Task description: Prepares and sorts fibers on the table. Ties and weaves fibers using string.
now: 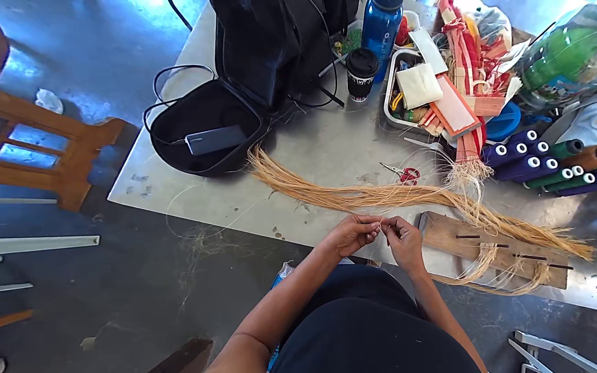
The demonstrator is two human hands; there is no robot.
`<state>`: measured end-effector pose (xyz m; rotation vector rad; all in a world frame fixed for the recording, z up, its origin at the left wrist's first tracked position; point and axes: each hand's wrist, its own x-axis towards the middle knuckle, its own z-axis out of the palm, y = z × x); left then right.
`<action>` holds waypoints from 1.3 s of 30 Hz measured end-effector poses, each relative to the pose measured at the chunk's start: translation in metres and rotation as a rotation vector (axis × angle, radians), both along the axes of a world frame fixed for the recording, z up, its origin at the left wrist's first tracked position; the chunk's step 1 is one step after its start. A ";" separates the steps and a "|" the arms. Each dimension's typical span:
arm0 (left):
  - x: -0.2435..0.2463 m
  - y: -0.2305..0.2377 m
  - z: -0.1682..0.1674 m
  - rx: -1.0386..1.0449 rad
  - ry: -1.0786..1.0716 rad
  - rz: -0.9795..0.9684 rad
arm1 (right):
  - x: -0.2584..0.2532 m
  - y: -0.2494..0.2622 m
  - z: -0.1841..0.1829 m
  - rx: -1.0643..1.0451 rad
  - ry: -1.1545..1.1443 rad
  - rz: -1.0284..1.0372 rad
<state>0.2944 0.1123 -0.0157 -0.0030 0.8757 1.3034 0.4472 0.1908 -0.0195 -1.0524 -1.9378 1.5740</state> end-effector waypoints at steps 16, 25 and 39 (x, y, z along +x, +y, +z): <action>-0.010 0.002 0.001 -0.002 0.374 0.086 | 0.006 -0.001 0.004 -0.016 0.046 0.134; -0.013 -0.003 -0.008 0.097 0.708 0.022 | 0.012 -0.013 0.022 -0.041 0.220 0.256; -0.003 -0.002 -0.011 0.163 0.632 0.028 | 0.029 -0.012 0.022 -0.191 0.309 0.243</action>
